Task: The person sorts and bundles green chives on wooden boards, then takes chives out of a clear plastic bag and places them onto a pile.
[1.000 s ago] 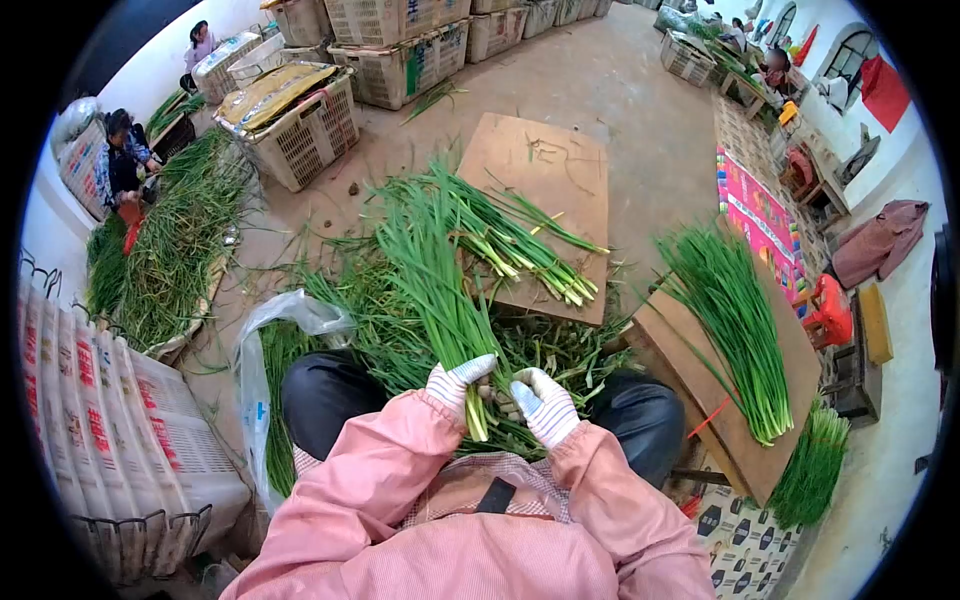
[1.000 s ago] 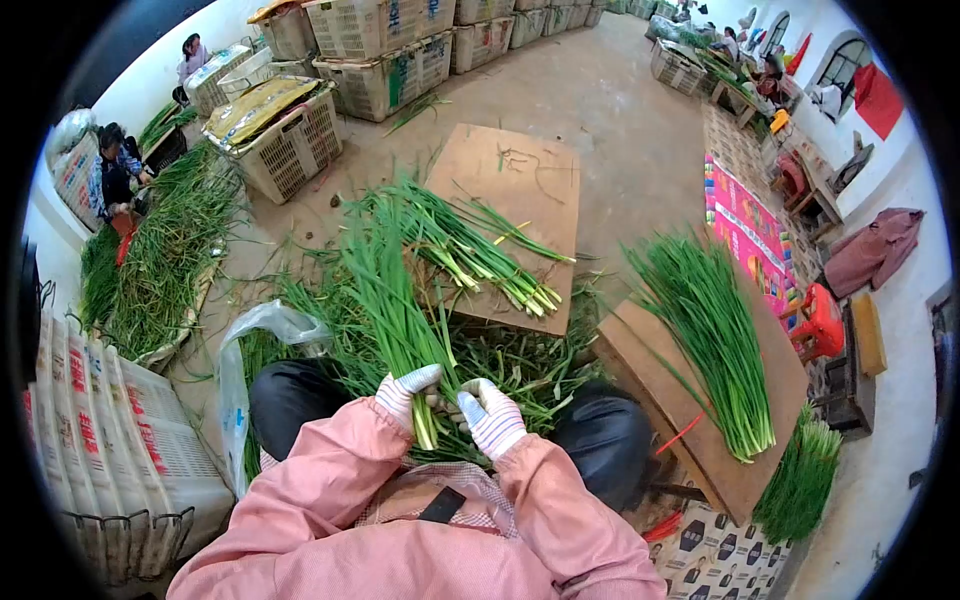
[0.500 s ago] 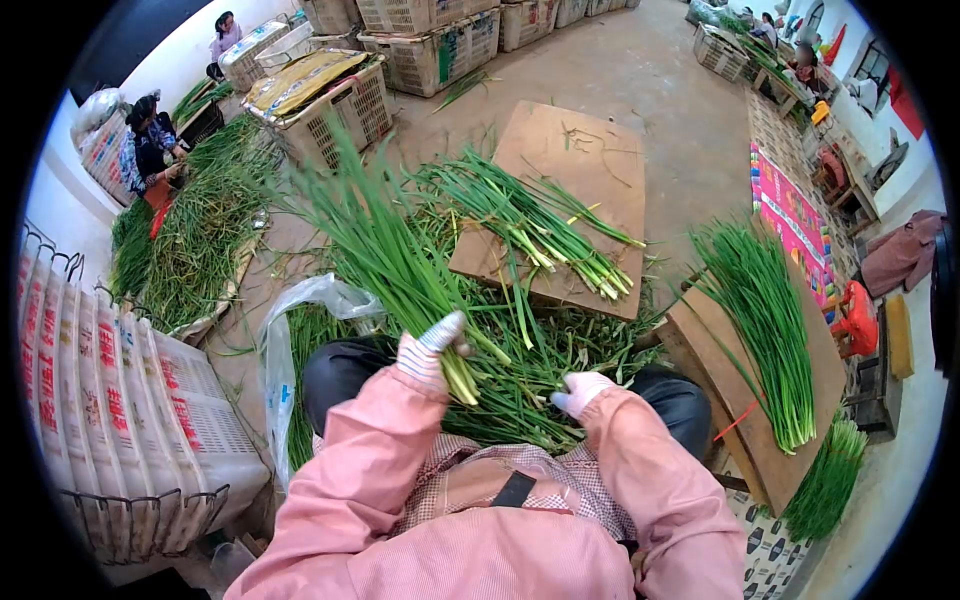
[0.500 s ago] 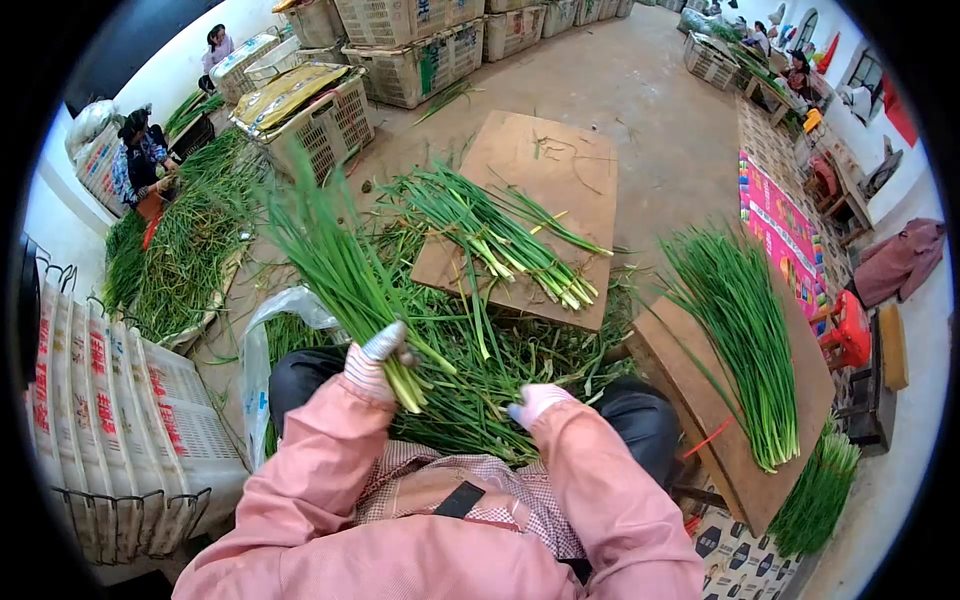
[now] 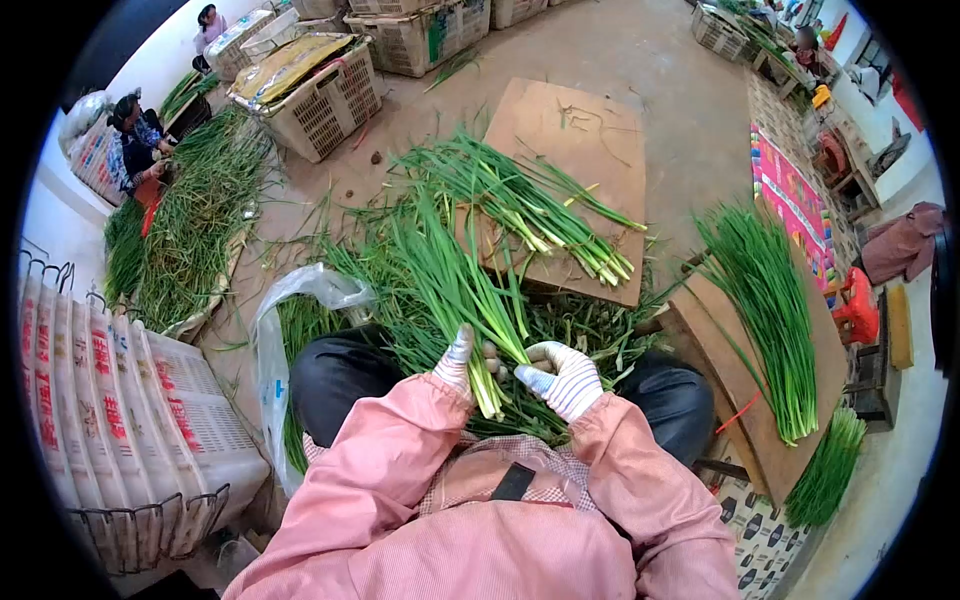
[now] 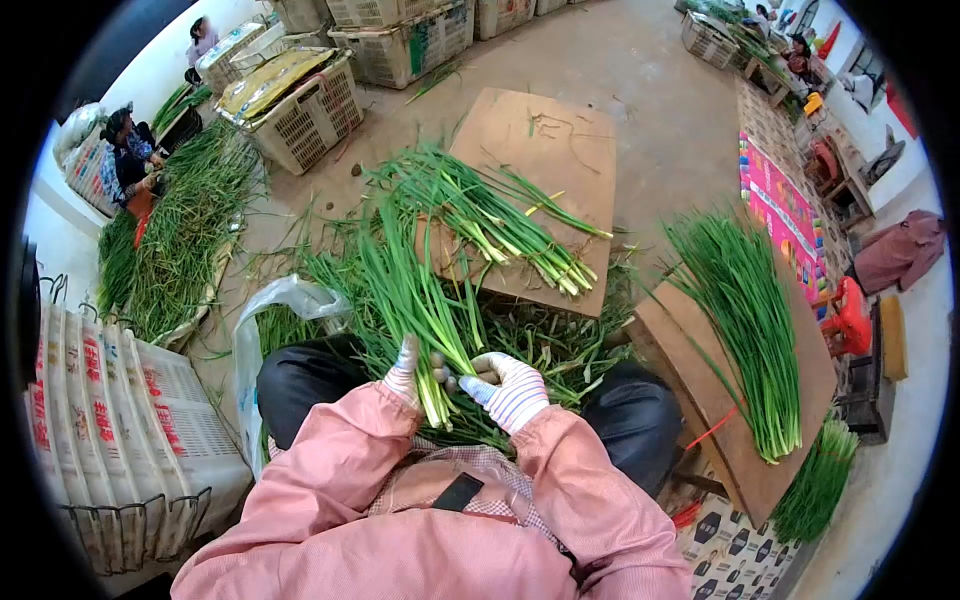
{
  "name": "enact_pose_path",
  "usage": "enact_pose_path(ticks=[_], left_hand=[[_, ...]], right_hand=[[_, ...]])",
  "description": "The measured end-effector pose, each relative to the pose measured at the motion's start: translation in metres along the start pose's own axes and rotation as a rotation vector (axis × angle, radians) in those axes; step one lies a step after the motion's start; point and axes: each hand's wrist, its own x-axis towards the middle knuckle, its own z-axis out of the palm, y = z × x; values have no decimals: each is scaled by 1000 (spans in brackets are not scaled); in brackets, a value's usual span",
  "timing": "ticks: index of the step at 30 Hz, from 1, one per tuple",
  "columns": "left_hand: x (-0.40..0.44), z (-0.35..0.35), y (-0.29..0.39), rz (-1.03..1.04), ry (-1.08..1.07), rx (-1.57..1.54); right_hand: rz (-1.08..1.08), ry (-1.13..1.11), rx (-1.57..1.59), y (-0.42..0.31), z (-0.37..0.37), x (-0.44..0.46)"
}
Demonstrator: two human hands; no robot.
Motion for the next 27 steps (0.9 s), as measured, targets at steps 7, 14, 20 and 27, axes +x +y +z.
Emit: enact_pose_path(ticks=[7, 14, 20, 27], left_hand=[[-15, 14, 5, -92, 107, 372], [-26, 31, 8, 172, 205, 288], [-39, 43, 59, 681, 227, 434], [-53, 53, 165, 741, -20, 64]], right_hand=[[-45, -28, -181, 10, 8, -1], [199, -53, 362, 22, 9, 18], [-37, -101, -887, 23, -12, 24], [-199, 5, -1102, -36, -59, 45]])
